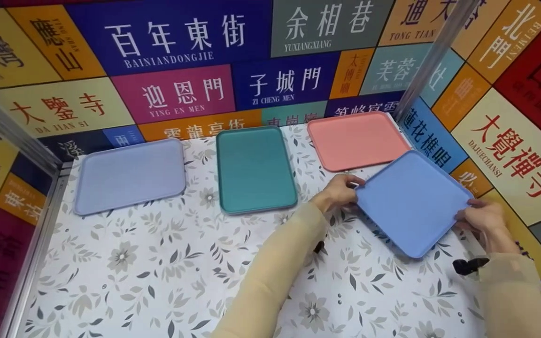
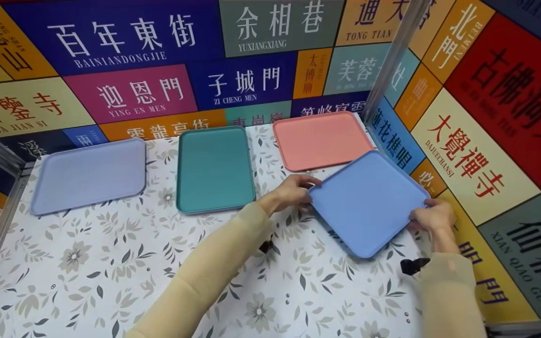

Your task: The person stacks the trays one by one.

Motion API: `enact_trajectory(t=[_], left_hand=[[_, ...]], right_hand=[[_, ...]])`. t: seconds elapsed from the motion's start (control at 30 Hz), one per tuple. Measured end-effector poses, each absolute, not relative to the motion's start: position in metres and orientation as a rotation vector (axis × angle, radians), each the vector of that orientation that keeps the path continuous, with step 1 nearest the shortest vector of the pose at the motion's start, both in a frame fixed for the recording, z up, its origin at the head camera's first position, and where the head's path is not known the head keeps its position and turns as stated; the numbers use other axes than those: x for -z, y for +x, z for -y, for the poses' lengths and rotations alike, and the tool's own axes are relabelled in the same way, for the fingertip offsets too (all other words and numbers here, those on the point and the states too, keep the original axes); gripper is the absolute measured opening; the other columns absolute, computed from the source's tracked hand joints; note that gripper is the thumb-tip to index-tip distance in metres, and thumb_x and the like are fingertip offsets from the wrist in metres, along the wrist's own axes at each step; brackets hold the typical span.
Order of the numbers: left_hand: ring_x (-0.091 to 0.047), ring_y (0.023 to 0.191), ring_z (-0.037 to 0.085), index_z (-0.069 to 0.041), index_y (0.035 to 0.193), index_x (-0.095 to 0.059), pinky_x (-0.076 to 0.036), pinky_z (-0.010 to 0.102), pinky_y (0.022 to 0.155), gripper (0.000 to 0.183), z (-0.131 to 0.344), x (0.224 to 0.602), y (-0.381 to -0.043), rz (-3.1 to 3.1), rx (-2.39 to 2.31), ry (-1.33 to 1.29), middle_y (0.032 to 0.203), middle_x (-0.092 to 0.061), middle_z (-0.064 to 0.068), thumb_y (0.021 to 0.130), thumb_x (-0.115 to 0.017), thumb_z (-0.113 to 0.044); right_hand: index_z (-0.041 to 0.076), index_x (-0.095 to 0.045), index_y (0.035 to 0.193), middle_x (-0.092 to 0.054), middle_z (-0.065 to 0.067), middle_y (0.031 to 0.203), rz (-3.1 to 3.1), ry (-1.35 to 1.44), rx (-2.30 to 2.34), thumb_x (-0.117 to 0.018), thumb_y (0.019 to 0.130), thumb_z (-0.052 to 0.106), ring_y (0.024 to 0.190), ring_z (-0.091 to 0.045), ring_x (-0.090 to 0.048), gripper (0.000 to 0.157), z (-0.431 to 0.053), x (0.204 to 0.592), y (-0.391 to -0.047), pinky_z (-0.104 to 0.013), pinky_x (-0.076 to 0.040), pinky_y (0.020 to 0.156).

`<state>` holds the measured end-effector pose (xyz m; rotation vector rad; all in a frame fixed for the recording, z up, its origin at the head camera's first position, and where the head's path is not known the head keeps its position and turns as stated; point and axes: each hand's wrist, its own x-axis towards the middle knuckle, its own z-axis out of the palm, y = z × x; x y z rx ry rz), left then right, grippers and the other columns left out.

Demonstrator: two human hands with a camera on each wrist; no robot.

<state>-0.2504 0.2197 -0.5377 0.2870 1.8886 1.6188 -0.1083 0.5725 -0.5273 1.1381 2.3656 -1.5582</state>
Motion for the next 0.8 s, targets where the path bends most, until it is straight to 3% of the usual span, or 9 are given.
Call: enact_trajectory(t=[0.07,0.13,0.23,0.33,0.6,0.8], left_hand=[[-0.073,0.101,0.028,-0.001,0.142,-0.075,-0.067,0.060,0.103,0.065,-0.216,0.539,-0.255,-1.824,-1.674,0.273,0.136,-0.071,0.024,0.085,-0.057,0.026],[-0.073,0.106,0.032,-0.002,0.142,-0.075,-0.065,0.062,0.106,0.066,-0.212,0.540,-0.260,-1.746,-1.724,0.254,0.139,-0.070,0.023,0.085,-0.057,0.025],[-0.075,0.112,0.035,-0.005,0.143,-0.075,-0.064,0.062,0.109,0.066,-0.206,0.541,-0.267,-1.651,-1.777,0.242,0.146,-0.068,0.022,0.086,-0.058,0.023],[-0.073,0.116,0.034,-0.008,0.145,-0.075,-0.064,0.060,0.110,0.066,-0.201,0.538,-0.272,-1.600,-1.809,0.246,0.154,-0.065,0.022,0.088,-0.061,0.021],[-0.070,0.122,0.032,-0.008,0.145,-0.076,-0.058,0.065,0.117,0.067,-0.188,0.530,-0.283,-1.479,-1.953,0.147,0.156,-0.066,0.019,0.086,-0.065,0.022],[-0.072,0.121,0.030,-0.012,0.145,-0.077,-0.070,0.049,0.098,0.066,-0.177,0.525,-0.293,-1.510,-1.963,0.138,0.156,-0.067,0.017,0.089,-0.064,0.020]], right_hand=[[-0.011,-0.022,0.173,-0.066,0.007,0.090,-2.352,1.145,1.606,-0.072,0.095,-0.008,0.073,-0.004,-0.076,0.093,-0.571,0.523,-0.110,-0.028,-0.070,0.082],[-0.007,-0.034,0.169,-0.063,0.012,0.096,-2.306,1.176,1.717,-0.073,0.096,-0.008,0.073,-0.004,-0.076,0.083,-0.569,0.519,-0.112,-0.028,-0.070,0.079],[0.011,-0.056,0.150,-0.061,0.010,0.106,-2.172,1.246,2.009,-0.074,0.095,-0.012,0.073,-0.005,-0.076,0.062,-0.565,0.515,-0.114,-0.027,-0.070,0.073],[0.024,-0.062,0.129,-0.064,0.011,0.108,-2.014,1.288,2.306,-0.077,0.092,-0.017,0.075,-0.006,-0.076,0.057,-0.559,0.512,-0.116,-0.026,-0.068,0.069],[0.019,-0.080,0.119,-0.078,0.004,0.097,-1.690,0.987,2.724,-0.076,0.092,-0.021,0.079,-0.016,-0.082,0.048,-0.535,0.509,-0.128,-0.031,-0.070,0.069],[0.020,-0.073,0.135,-0.079,0.004,0.111,-1.691,0.716,2.788,-0.070,0.097,-0.021,0.088,-0.017,-0.082,0.056,-0.520,0.511,-0.135,-0.037,-0.071,0.070]])
